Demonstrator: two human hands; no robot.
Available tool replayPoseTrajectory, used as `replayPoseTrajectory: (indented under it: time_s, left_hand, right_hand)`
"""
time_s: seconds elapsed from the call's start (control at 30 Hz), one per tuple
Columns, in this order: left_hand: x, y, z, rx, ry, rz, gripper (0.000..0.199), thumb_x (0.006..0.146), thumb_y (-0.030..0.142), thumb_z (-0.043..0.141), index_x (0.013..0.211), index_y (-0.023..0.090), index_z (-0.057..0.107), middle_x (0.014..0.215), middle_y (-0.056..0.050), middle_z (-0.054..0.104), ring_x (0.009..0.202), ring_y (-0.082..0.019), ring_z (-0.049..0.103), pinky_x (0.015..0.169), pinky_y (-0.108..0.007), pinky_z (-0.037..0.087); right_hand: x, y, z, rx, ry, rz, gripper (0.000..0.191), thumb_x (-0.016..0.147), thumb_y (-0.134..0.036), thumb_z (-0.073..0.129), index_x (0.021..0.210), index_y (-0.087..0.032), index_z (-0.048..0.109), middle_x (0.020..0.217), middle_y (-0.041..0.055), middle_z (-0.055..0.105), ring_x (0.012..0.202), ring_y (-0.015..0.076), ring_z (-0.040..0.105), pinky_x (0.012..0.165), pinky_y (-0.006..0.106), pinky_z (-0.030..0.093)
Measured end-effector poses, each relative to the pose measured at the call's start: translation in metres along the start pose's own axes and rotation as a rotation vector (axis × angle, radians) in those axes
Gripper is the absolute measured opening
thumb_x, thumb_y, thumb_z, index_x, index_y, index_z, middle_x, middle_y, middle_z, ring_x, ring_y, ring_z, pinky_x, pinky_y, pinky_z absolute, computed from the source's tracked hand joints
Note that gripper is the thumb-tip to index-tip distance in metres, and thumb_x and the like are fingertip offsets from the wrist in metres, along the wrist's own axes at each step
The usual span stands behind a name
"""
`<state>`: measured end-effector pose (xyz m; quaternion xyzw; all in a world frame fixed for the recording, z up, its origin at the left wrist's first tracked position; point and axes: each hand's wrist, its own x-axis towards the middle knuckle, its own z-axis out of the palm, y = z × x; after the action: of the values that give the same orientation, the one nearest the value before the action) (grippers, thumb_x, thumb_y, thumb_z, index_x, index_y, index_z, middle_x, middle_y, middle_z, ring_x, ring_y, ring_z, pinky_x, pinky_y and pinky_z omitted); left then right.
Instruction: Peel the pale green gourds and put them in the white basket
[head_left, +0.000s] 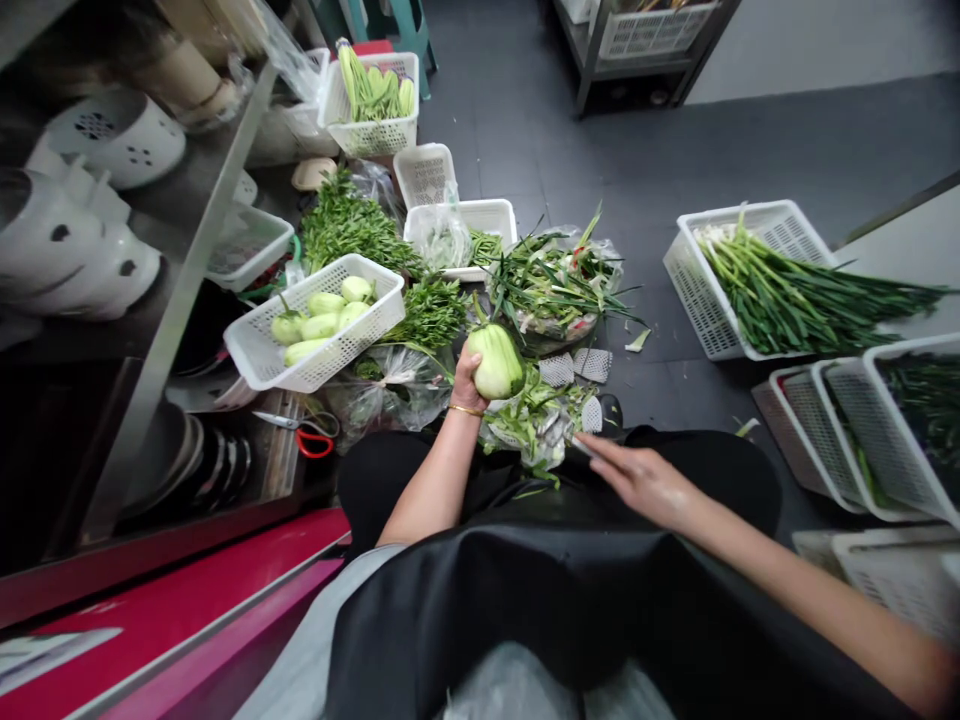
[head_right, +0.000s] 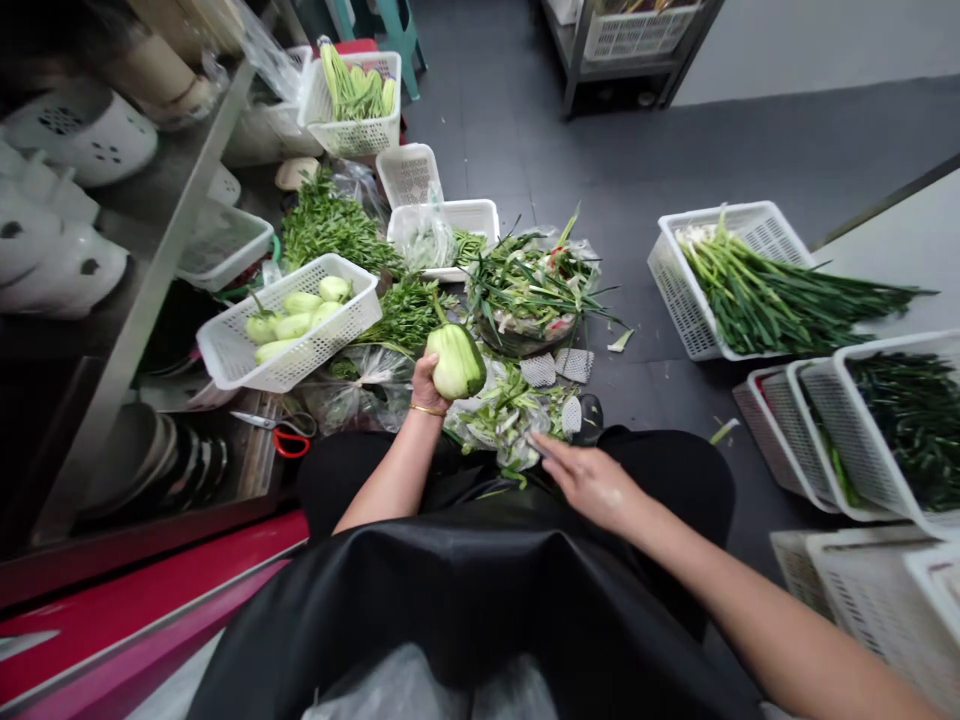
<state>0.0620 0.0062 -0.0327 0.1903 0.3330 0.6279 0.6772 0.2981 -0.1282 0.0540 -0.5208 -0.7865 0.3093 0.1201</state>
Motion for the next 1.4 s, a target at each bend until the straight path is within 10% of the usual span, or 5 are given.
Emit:
replayPoseTrajectory:
  time_s: [0.23,0.47,0.7,1.17,1.4]
  left_hand:
    - [-0.003,0.0,0.007,0.032,-0.078,0.077,0.056,0.058,0.039,0.072,0.109,0.021,0.058,0.108,-0.008,0.065,0.103,-0.029,0.062,0.09,-0.041,0.048]
    - [0.005,0.0,-0.007,0.056,0.012,0.095,0.057,0.057,0.042,0.072,0.108,0.021,0.06,0.108,-0.007,0.064,0.102,-0.027,0.061,0.089,-0.038,0.048]
    - [0.004,0.002,-0.002,0.121,-0.026,0.122,0.064,0.054,0.04,0.076,0.113,0.023,0.058,0.107,-0.006,0.064,0.099,-0.026,0.061,0.087,-0.037,0.049]
    - [0.002,0.006,0.002,0.011,-0.028,0.031,0.061,0.062,0.042,0.068,0.118,0.018,0.058,0.11,-0.01,0.067,0.105,-0.027,0.062,0.092,-0.038,0.048]
    - [0.015,0.009,-0.012,-0.026,0.2,0.014,0.058,0.066,0.045,0.06,0.116,0.015,0.059,0.099,-0.008,0.07,0.097,-0.024,0.065,0.086,-0.035,0.05]
  right_hand:
    - [0.103,-0.035,-0.028,-0.021,0.236,-0.057,0.047,0.094,-0.025,0.04,0.139,-0.017,0.046,0.133,0.0076,0.056,0.115,0.0225,0.059,0.099,0.034,0.047]
    - [0.003,0.003,-0.004,-0.087,-0.099,0.004,0.041,0.094,-0.029,0.04,0.129,-0.019,0.058,0.095,0.0072,0.074,0.078,0.0226,0.072,0.069,0.031,0.058]
    - [0.102,-0.042,-0.04,-0.088,0.158,-0.045,0.046,0.093,-0.025,0.041,0.139,-0.019,0.047,0.128,0.007,0.06,0.109,0.0244,0.062,0.093,0.035,0.051]
    - [0.116,-0.035,-0.038,0.002,0.195,-0.048,0.043,0.091,-0.023,0.045,0.133,-0.02,0.054,0.129,0.0037,0.059,0.116,0.0202,0.058,0.101,0.034,0.046]
    - [0.025,0.009,0.027,0.029,-0.052,-0.013,0.039,0.09,-0.022,0.046,0.126,-0.022,0.061,0.106,0.0078,0.071,0.086,0.0239,0.071,0.076,0.035,0.059]
